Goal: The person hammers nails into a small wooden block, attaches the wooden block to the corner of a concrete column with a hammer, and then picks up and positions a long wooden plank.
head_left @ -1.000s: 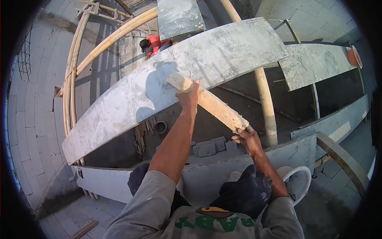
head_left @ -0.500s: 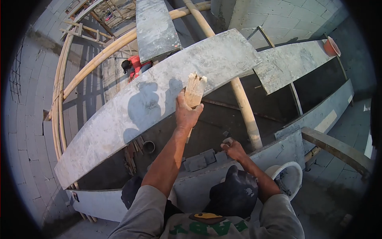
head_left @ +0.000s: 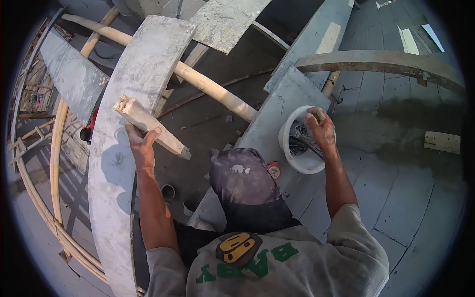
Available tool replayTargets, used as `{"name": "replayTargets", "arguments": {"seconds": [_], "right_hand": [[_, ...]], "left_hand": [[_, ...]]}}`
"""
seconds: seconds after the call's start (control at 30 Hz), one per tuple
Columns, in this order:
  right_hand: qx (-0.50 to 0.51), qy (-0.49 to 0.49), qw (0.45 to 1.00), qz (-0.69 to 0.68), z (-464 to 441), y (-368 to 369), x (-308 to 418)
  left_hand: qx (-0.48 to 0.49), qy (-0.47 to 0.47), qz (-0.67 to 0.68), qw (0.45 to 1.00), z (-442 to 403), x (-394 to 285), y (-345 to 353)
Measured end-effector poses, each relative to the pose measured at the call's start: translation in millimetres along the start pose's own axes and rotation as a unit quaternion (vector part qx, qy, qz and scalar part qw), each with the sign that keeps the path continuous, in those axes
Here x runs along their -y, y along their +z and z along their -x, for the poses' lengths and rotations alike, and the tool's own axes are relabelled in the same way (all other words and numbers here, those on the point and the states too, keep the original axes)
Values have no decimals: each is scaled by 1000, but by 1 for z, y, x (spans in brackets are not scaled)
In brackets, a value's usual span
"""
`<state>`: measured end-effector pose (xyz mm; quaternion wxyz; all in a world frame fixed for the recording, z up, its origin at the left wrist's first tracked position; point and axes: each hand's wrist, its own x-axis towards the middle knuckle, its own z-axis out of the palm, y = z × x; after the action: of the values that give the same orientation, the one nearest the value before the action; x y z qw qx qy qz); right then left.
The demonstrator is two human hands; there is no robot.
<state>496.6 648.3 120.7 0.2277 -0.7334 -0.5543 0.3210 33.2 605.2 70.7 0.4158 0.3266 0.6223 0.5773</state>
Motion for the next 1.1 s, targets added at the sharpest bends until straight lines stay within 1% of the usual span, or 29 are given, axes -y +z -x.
{"name": "replayTargets", "arguments": {"seconds": [0.03,0.07,0.17,0.27,0.37,0.4,0.43,0.47,0.5,0.53,0.6,0.7,0.73,0.8,0.83,0.9,1.0,1.1], "right_hand": [[-22,22,999,20,3,-14,-18],[-55,40,994,84,6,-21,-33],[-29,35,978,204,23,-25,-77],[-11,18,934,357,33,-6,-104],[61,91,908,404,36,7,-109],[60,78,900,425,39,11,-115],[59,52,892,445,40,13,-123],[66,22,889,453,36,16,-135],[69,20,891,448,33,17,-132],[81,26,895,438,27,17,-134],[110,-10,892,438,23,13,-136],[120,33,898,423,17,2,-113],[96,38,906,410,17,-5,-127],[45,47,923,379,8,-16,-159],[41,102,938,330,6,-23,-146],[40,215,949,226,15,-43,-114],[-38,192,971,136,25,-52,-77],[-32,169,985,-21,28,-43,-39]], "left_hand": [[29,-3,8,1000,3,-9,0],[40,2,17,999,6,-8,-1],[57,5,28,998,14,-17,-5],[58,3,33,998,18,-30,-2],[82,3,-12,997,26,-55,3],[80,13,-31,996,30,-65,6],[75,2,-18,997,31,-56,2],[75,26,-29,996,37,-55,4],[71,52,-75,993,42,-61,7],[66,50,-92,992,44,-53,6],[79,38,-115,989,50,-51,5],[104,9,-87,991,55,-60,9],[114,-4,-70,991,58,-61,9],[107,29,-85,990,58,-50,7],[101,45,-93,990,58,-53,7],[74,32,-98,992,60,-60,7],[32,34,-142,989,53,-63,4],[-45,79,-179,980,52,-63,-5]]}}
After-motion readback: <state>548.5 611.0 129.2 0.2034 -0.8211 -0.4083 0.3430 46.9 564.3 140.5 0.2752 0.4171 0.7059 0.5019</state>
